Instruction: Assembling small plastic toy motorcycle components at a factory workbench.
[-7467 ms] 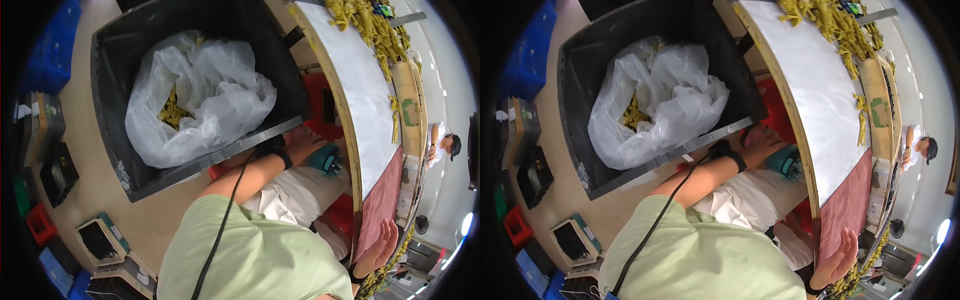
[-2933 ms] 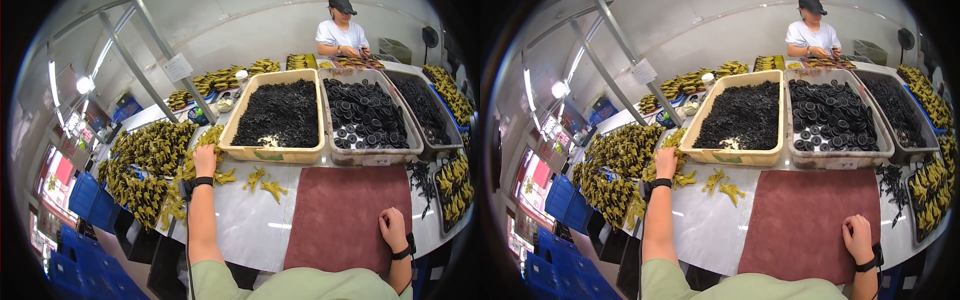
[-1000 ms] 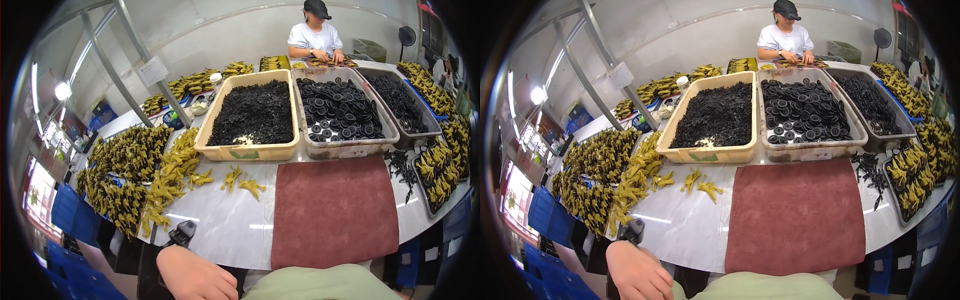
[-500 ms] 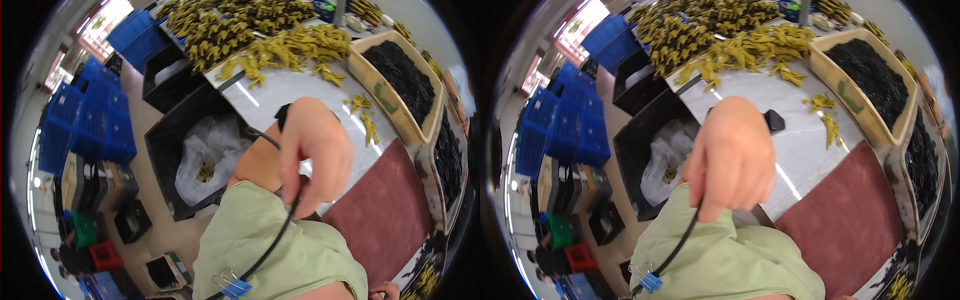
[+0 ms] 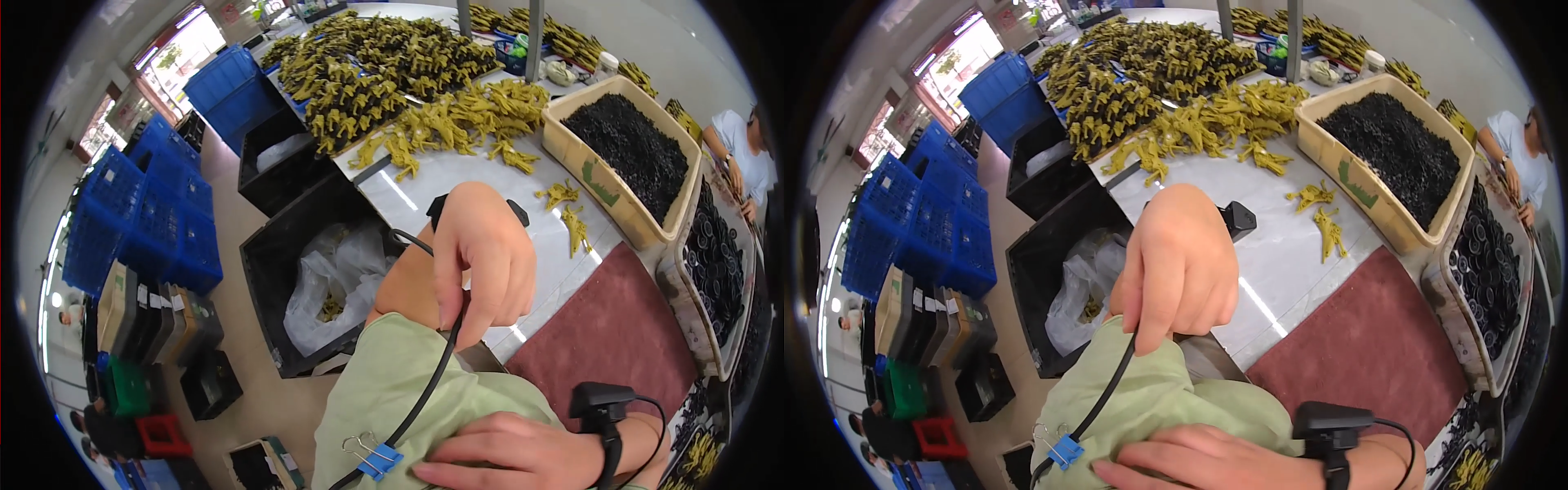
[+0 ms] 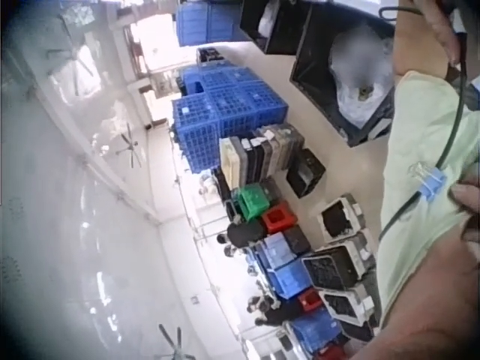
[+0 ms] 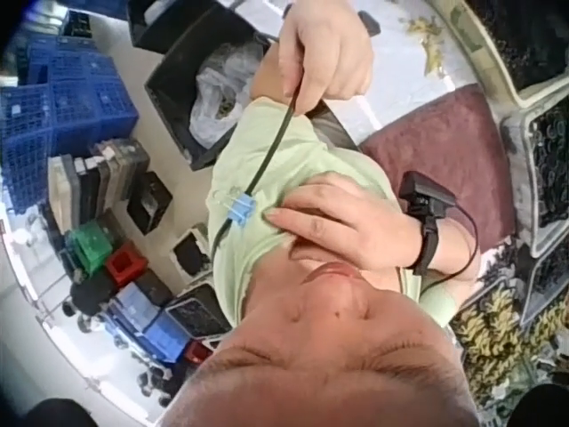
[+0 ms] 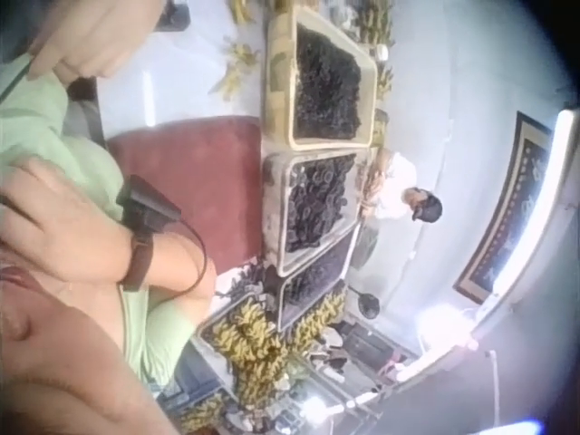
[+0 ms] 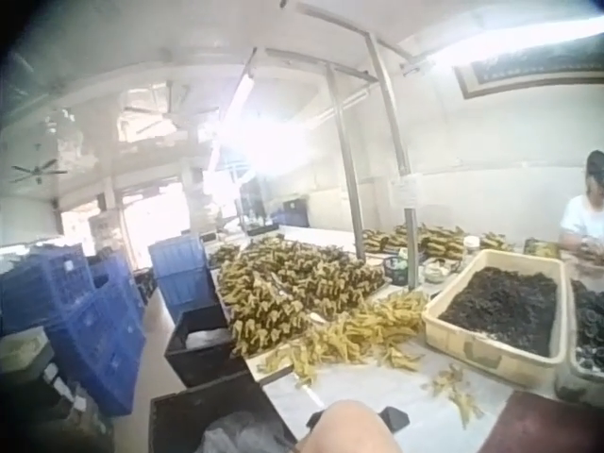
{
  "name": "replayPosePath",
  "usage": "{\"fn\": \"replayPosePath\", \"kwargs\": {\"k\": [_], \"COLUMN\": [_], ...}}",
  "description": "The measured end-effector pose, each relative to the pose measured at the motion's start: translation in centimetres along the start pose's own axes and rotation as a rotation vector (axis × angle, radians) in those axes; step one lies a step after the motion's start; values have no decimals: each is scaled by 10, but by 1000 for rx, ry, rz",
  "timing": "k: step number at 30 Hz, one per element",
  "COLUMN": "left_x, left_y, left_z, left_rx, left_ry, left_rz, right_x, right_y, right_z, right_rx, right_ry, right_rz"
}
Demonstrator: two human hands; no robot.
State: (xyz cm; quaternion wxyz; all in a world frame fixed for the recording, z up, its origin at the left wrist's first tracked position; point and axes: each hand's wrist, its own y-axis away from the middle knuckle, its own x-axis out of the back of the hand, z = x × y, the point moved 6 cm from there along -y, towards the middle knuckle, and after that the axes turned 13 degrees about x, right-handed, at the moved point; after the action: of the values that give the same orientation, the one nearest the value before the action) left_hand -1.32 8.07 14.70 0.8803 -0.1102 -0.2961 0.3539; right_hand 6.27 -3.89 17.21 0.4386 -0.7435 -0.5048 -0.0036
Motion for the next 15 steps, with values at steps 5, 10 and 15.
{"fn": "replayPosePath", "kwargs": {"k": [5,10,15], "left_x": [-5,3,-26], "left_y": [-4,7,41], "left_z": [16,2,35], "left_rx": [72,179,136], "left_ry": [-49,-68,-56], "left_rz": [23,7,77], "right_x": [-16,-13,-30], "right_y": [8,25,24], "right_z": [4,1,-37], "right_rx": [147,60,208], "right_ry": [-137,-452,-676], "right_rz": [100,205,-28]}}
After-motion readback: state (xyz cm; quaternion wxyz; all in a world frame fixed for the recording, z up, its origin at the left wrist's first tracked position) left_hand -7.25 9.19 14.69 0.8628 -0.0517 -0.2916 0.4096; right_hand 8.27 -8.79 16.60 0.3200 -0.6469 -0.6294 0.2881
